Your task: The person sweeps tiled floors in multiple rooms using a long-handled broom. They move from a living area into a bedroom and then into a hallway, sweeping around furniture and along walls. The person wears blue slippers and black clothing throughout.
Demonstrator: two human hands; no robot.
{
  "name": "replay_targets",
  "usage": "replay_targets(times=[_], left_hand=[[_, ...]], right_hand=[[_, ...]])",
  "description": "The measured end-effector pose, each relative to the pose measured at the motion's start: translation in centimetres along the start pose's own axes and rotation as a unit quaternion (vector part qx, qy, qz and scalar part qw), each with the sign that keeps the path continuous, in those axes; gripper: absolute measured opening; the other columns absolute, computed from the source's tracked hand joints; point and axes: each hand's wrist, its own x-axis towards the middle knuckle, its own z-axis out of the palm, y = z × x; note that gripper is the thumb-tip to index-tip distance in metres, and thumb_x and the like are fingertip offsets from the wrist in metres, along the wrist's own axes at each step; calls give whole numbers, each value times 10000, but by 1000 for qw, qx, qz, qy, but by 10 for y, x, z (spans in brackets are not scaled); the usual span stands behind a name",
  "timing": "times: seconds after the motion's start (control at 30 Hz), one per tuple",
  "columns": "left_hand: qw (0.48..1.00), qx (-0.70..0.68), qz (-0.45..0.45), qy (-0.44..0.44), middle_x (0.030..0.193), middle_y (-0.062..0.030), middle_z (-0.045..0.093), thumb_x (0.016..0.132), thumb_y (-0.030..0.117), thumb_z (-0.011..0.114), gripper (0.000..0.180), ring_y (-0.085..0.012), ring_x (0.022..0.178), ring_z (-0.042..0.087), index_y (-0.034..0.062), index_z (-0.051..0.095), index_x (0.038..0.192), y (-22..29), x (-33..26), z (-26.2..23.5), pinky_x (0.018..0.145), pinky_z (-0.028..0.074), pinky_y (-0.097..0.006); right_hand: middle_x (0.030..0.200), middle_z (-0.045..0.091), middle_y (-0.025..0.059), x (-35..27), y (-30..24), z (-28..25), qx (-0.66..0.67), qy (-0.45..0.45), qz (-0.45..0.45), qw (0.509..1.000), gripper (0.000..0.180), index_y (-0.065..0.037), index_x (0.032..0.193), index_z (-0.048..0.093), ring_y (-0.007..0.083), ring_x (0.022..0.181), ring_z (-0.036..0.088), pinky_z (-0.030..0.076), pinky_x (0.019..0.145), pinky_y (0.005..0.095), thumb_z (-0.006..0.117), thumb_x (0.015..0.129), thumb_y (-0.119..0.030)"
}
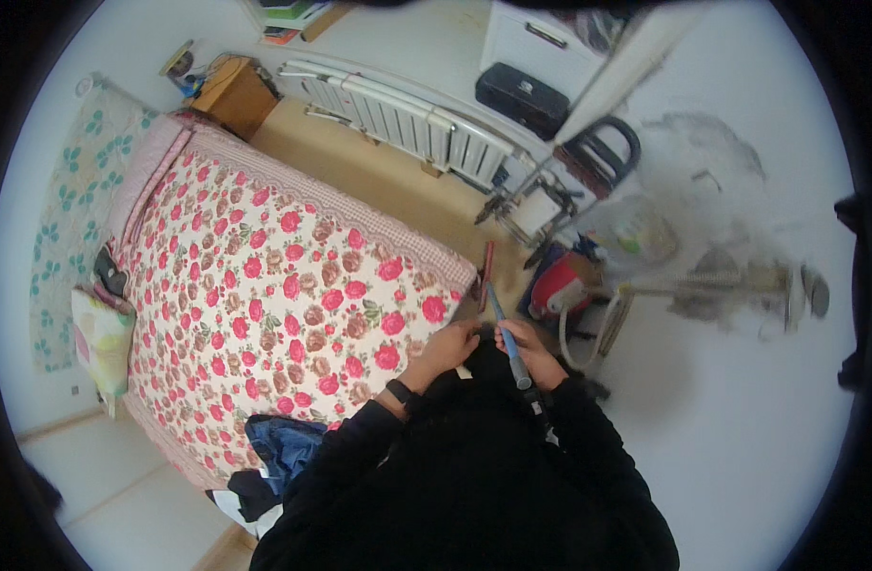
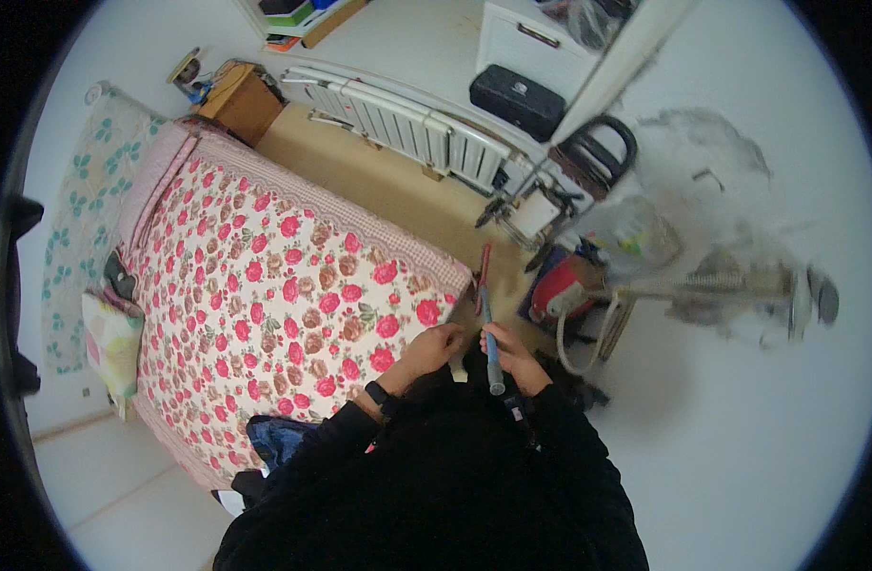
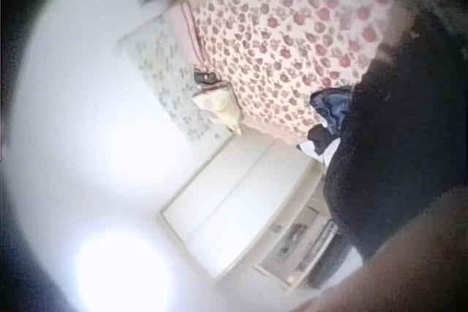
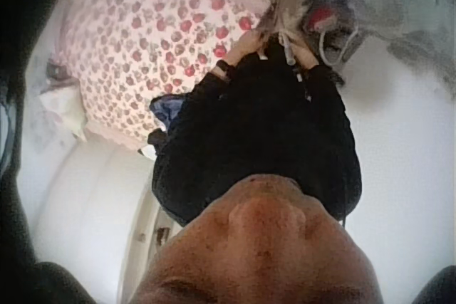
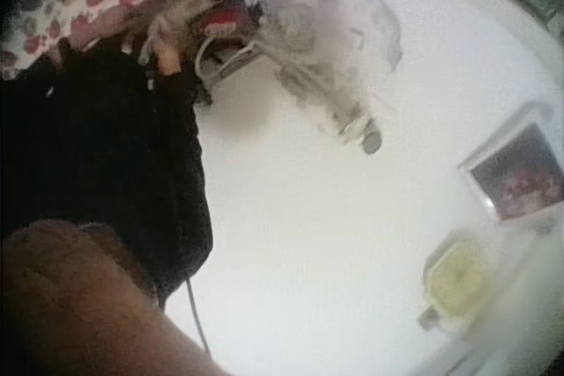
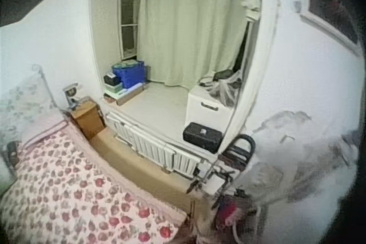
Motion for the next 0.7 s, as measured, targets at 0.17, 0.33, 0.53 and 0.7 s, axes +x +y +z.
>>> replay_targets(times=[0.17,0.33,0.53,0.7], left_hand=[[996,-36,-37,74,910,-195,657,871,224,562,304,-354,816,639,37,597,1109,-6,88,-28,716,502,-420],[979,-55,-114,158,884,-194,654,863,215,565,290,-357,810,637,37,599,1089,-1,164,-38,705,502,-426],[961,-108,-165,193,866,-186,648,848,224,574,302,-355,807,632,48,598,1093,1,223,-62,692,493,-449],[944,-121,-186,243,872,-198,656,858,208,573,301,-355,809,640,37,603,1105,-13,249,-91,713,498,-433]], right_hand=[[920,559,48,78,-90,-2,-33,-92,-16,995,228,-8,1024,515,154,804,584,517,800,274,602,917,-189],[769,509,83,168,-149,-42,-88,3,192,978,164,3,883,473,157,611,511,457,540,296,526,917,-149],[728,456,67,236,-215,-42,-184,-18,257,949,105,-6,837,428,134,534,425,395,448,282,492,894,-65],[709,476,76,282,-274,13,-310,-73,200,927,100,-3,842,458,145,532,468,415,448,300,479,898,-83]])
